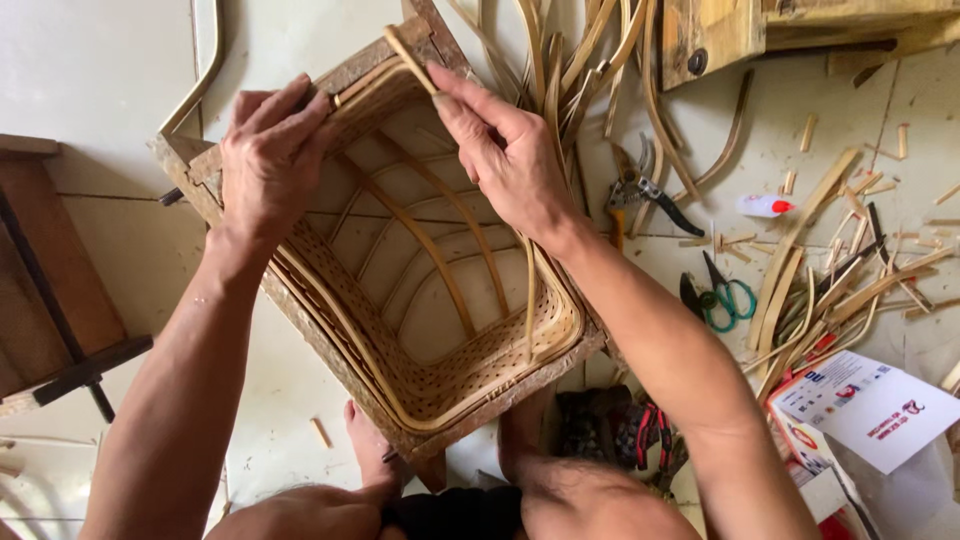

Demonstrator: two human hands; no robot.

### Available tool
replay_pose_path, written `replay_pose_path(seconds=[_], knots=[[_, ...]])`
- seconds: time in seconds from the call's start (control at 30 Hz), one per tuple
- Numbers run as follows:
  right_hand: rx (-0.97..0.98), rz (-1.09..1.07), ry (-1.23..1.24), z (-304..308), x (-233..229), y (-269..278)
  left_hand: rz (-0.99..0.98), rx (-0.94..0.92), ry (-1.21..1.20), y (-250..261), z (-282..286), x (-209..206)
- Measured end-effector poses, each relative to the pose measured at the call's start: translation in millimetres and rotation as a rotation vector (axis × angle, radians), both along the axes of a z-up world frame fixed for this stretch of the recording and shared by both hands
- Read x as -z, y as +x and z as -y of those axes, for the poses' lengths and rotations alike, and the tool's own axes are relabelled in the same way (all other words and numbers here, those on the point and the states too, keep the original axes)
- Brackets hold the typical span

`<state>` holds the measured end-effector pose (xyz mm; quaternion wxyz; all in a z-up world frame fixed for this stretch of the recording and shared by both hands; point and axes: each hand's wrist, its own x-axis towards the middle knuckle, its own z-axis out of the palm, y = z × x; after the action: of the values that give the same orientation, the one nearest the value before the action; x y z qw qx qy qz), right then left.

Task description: The person is weaving a rectangular basket using thin wooden strips. They insert strips into a wooden mold, secure them with a hammer, and apply glue to the joints.

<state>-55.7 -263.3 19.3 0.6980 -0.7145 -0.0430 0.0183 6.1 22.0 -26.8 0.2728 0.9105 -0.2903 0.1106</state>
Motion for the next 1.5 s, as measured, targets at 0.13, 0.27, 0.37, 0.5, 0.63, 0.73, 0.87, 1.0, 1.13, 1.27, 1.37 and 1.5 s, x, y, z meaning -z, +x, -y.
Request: replay_pose_path(seconds=[0.13, 0.27, 0.37, 0.5, 0.63, 0.73, 0.87, 1.0, 1.13, 1.27, 1.37, 1.5], knots=[[0.026, -0.065, 0.001, 1.9, 17.4, 3.4, -0.018, -0.006, 0.022, -0.5, 1.8, 1.3], [0.009, -0.104, 0.023, -1.2, 38.9, -3.3, -0.017, -0.006, 0.032, -2.7, -3.5, 3.2], [0.022, -0.092, 0.016, 5.1, 44.8, -6.1, -0.042, -0.018, 0.030, -2.9, -0.5, -2.4], [0.004, 0.022, -0.069, 1.4, 32.9, -6.3, -0.125, -0.050, 0.031, -1.8, 3.9, -15.3], [-0.079, 0.179, -0.174, -13.6, 4.1, 2.4, -0.058, -0.044, 0.040, -0.7, 12.6, -23.9], [-0.232, -0.387, -0.551, -18.4, -8.2, 5.0, -0.080, -0.041, 0.039, -1.0, 14.2, -24.4], [-0.219, -0.015, -0.221, -25.3, -3.6, 6.4, -0.111, 0.021, 0.050, -4.3, 12.3, -27.6], [-0.246, -0.126, -0.277, -32.6, 6.3, 7.4, -0.064, 0.119, 0.139, 0.9, 10.6, -29.1], [-0.250, -0.114, -0.293, -31.9, 12.8, 4.4, -0.051, 0.165, 0.214, 1.8, 6.3, -21.8], [-0.244, -0.060, -0.340, -33.9, 22.2, 6.3, -0.016, 0.175, 0.281, 3.8, 3.2, -14.7], [-0.218, -0.211, -0.374, -35.3, 25.4, 3.0, -0.003, 0.168, 0.336, 6.1, 7.8, -18.8], [-0.153, 0.076, -0.755, -34.2, 7.8, -9.3, -0.259, 0.297, 0.369, 11.1, 8.0, -54.1]])
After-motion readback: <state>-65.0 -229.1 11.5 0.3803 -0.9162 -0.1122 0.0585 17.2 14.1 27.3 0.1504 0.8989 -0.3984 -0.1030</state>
